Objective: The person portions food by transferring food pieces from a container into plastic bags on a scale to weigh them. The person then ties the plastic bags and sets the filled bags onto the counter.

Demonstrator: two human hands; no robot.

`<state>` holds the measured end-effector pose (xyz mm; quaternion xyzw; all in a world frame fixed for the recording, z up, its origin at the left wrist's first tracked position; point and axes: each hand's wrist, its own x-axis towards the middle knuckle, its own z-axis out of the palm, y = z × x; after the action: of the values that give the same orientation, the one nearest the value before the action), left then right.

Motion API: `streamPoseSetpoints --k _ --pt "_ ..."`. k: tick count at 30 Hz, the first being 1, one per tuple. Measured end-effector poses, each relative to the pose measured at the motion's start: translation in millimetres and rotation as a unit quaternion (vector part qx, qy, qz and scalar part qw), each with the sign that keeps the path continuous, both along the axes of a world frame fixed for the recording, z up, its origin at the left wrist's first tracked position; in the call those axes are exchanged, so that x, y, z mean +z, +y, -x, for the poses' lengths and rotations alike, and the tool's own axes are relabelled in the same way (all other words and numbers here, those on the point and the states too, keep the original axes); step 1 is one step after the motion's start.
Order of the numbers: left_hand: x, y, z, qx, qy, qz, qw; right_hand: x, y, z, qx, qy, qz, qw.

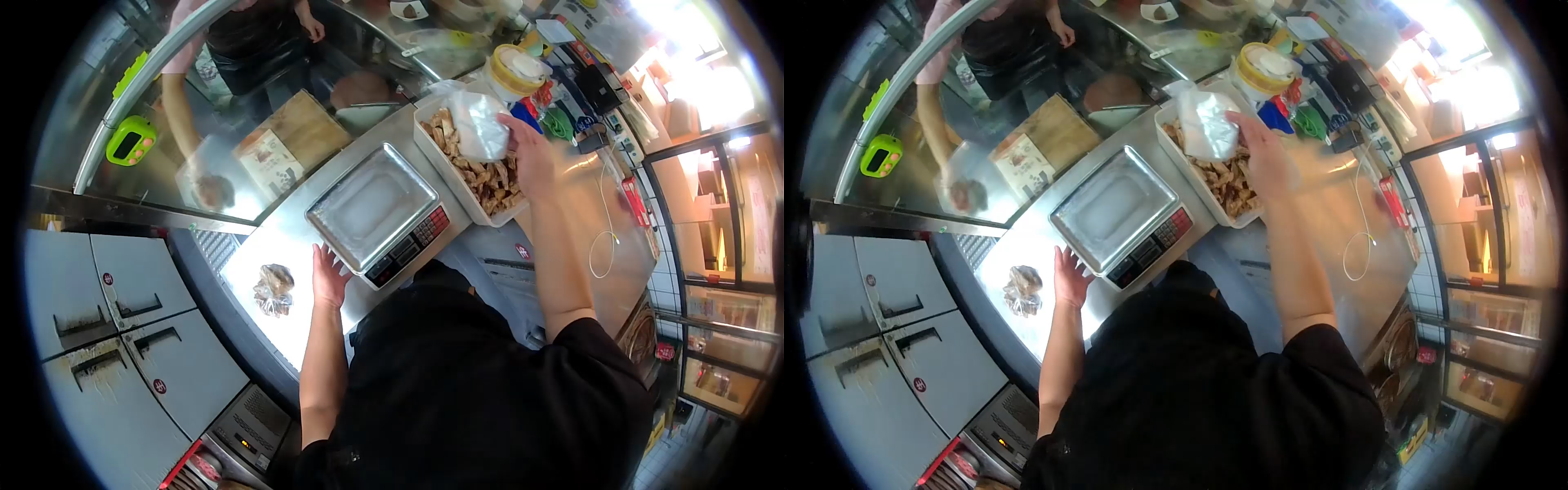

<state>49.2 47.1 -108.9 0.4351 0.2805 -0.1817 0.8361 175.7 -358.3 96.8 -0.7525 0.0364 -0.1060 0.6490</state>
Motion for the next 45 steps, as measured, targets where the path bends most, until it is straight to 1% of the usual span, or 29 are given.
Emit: streamPoseSetpoints --k 3,5,7,8,9,10,11,12,14,15,16,19,21,22,25,26,27,28,29,31,32,33,35,36,37,39,41,43,45 --pt "3 -4 -7 0.001 0.008 -0.01 1.0 30 -17 20 -0.022 -0.026 0.149 0.988" --pt "13 -7 -9 0.016 0.037 -0.057 0.998 34 -43 27 -0.059 -0.068 0.374 0.923" --pt "6 13 -7 -0.002 -0.03 -0.219 0.975 35 -67 34 -0.073 -0.064 0.158 0.983" --pt "7 23 -3 0.008 -0.088 -0.46 0.884 36 -84 37 -0.085 -0.07 0.167 0.98" --pt "8 35 5 0.016 -0.143 -0.667 0.731 36 -96 42 -0.096 -0.067 0.113 0.987" --pt "-7 57 16 -0.023 -0.077 -0.838 0.539 36 -108 47 -0.108 -0.067 0.059 0.99" --pt "-6 72 20 0.018 -0.023 -0.876 0.482 35 -120 54 -0.114 -0.067 -0.057 0.99" --pt "-39 100 32 0.065 -0.011 -0.905 0.419 35 -134 60 -0.118 -0.074 -0.168 0.976" --pt "-42 131 44 -0.06 0.125 -0.833 0.536 25 -157 69 -0.117 -0.094 -0.085 0.985" --pt "-43 147 49 -0.129 0.191 -0.786 0.574 29 -160 72 -0.116 -0.092 -0.056 0.987" --pt "-75 173 48 -0.104 0.161 -0.702 0.686 30 -163 70 -0.118 -0.086 -0.042 0.988" --pt "-65 162 36 -0.011 0.033 -0.652 0.757 36 -162 69 -0.117 -0.057 -0.031 0.991" --pt "-77 161 21 0.019 0.013 -0.613 0.79 45 -149 70 -0.104 -0.025 -0.039 0.993" --pt "-74 158 13 -0.007 0.042 -0.663 0.747 48 -142 71 -0.099 -0.018 -0.042 0.994" --pt "-73 137 -18 0.049 0.033 -0.586 0.808 48 -124 65 -0.069 0.02 -0.042 0.997" --pt "-73 132 -33 0.034 0.028 -0.581 0.813 46 -119 63 -0.057 0.041 -0.032 0.997" --pt "-71 121 -47 0.059 -0.019 -0.519 0.852 46 -111 62 -0.045 0.063 -0.02 0.997" --pt "-66 116 -60 0.024 -0.05 -0.453 0.89 46 -98 61 -0.025 0.029 -0.074 0.996" --pt "-78 116 -74 0.019 -0.149 -0.474 0.868 49 -86 60 -0.001 0.024 -0.08 0.997" --pt "-27 74 -88 0.05 -0.07 -0.452 0.888 55 -67 59 0.043 0.013 -0.088 0.995" --pt "-40 83 -100 0.061 -0.102 -0.429 0.896 58 -60 59 0.053 0.05 -0.02 0.997" --pt "-35 78 -105 0.076 -0.129 -0.556 0.817 54 -50 58 0.072 0.033 -0.042 0.996" --pt "0 47 -106 0.104 -0.17 -0.769 0.607 43 -24 53 0.111 0.002 -0.082 0.99" --pt "38 16 -101 0.129 -0.243 -0.695 0.664 54 -11 53 0.113 0.002 -0.028 0.993" --pt "88 -22 -88 0.114 -0.239 -0.512 0.817 65 3 55 0.118 0.006 0.026 0.993" --pt "115 -47 -71 -0.079 -0.308 -0.426 0.847 35 32 47 0.152 0.012 -0.046 0.987" --pt "145 -89 -48 -0.136 -0.347 -0.331 0.867 18 62 43 0.194 0.033 -0.105 0.975" --pt "153 -111 -34 -0.116 -0.404 -0.236 0.876 15 86 45 0.202 0.038 -0.063 0.977" --pt "178 -126 -23 -0.053 -0.338 -0.17 0.924 4 106 48 0.219 0.061 -0.061 0.972"
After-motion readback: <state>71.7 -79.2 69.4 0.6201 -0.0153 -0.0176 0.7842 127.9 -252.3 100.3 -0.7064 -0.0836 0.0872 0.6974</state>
